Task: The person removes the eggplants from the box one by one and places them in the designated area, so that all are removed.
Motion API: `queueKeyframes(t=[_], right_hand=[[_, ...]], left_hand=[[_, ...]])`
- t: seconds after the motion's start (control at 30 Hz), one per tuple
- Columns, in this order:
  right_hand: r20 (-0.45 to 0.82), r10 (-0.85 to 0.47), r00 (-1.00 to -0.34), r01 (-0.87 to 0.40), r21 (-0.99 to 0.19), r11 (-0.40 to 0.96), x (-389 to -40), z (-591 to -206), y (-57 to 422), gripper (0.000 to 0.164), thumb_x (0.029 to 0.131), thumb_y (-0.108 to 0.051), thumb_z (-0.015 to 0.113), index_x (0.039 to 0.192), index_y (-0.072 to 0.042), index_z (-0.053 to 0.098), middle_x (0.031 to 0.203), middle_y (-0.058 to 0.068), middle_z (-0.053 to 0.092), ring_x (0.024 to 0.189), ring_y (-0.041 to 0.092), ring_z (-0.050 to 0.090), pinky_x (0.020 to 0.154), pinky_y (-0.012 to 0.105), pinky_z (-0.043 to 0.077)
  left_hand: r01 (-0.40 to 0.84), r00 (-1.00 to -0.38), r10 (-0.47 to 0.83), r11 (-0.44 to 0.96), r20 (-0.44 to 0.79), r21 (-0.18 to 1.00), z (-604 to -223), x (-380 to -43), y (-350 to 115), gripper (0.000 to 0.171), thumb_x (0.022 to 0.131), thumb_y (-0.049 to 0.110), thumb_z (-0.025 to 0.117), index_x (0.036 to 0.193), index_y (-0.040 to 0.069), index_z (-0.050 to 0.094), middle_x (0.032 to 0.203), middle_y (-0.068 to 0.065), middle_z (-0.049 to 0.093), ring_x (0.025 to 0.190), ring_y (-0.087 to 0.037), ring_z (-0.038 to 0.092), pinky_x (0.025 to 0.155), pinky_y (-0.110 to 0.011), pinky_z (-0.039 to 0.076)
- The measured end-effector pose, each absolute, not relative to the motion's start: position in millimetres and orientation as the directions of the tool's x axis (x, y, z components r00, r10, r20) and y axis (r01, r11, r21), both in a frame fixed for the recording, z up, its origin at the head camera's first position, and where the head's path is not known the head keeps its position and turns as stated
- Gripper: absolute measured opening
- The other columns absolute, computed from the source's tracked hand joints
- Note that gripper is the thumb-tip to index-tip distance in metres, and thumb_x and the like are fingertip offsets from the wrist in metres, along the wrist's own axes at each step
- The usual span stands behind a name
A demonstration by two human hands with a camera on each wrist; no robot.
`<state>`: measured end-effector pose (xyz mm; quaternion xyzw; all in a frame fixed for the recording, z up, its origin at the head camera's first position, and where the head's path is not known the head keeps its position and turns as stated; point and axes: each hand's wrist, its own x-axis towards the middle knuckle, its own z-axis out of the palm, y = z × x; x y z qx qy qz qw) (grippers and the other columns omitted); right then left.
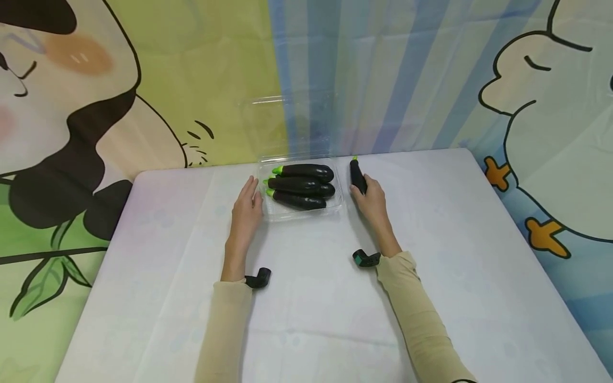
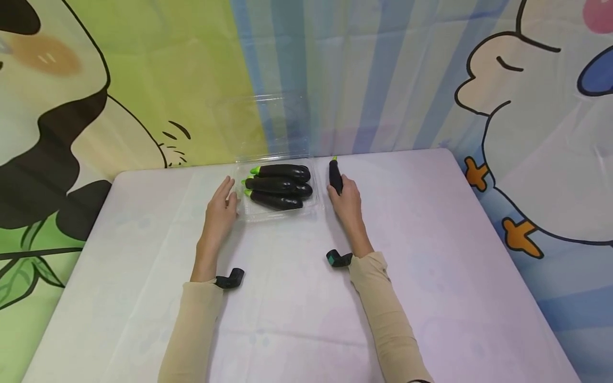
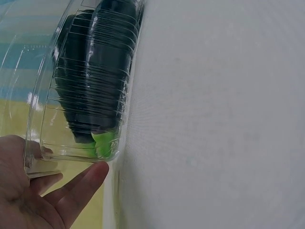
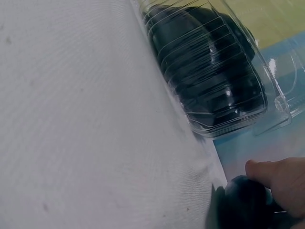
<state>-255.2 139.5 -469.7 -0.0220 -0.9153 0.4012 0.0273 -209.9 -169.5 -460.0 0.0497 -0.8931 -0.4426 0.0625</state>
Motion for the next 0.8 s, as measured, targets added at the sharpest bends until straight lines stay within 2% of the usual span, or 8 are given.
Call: queueKeyframes(t=[0.2,0.5,0.8], right_hand=[[0.03,0.058,-0.998,0.018,-0.724,0.689,-255.2,-472.8,138.8,0.061,0.098,-0.027,0.056,0.143,0.011,0.037,0.138,0.034,0.047,0.127,0.045,0.048,0.108,0.053,0.038],[0.022,0.053,-0.998,0.021,-0.722,0.692,-253.7,-472.9,139.6,0.065,0.099,-0.03,0.054,0.145,0.011,0.033,0.139,0.035,0.045,0.128,0.045,0.047,0.108,0.054,0.038],[-0.015,0.056,-0.998,0.051,-0.704,0.709,-256.5,-469.9,139.6,0.074,0.095,-0.034,0.06,0.146,0.011,0.03,0.142,0.034,0.043,0.13,0.044,0.045,0.109,0.052,0.038]], left_hand=[[-0.03,-0.987,-0.141,0.612,0.072,0.791,-462.8,-210.6,-170.6,0.047,0.104,0.022,0.037,0.15,0.009,0.037,0.161,-0.001,0.028,0.147,-0.024,0.03,0.114,-0.043,0.039],[-0.008,-0.989,-0.124,0.613,0.086,0.79,-461.8,-211.9,-170.3,0.047,0.104,0.021,0.037,0.15,0.008,0.037,0.161,-0.001,0.027,0.147,-0.024,0.029,0.115,-0.043,0.037],[-0.019,-0.988,-0.135,0.616,0.081,0.787,-461.1,-211.0,-170.7,0.047,0.104,0.022,0.038,0.15,0.009,0.037,0.161,-0.001,0.027,0.148,-0.023,0.028,0.116,-0.043,0.036]])
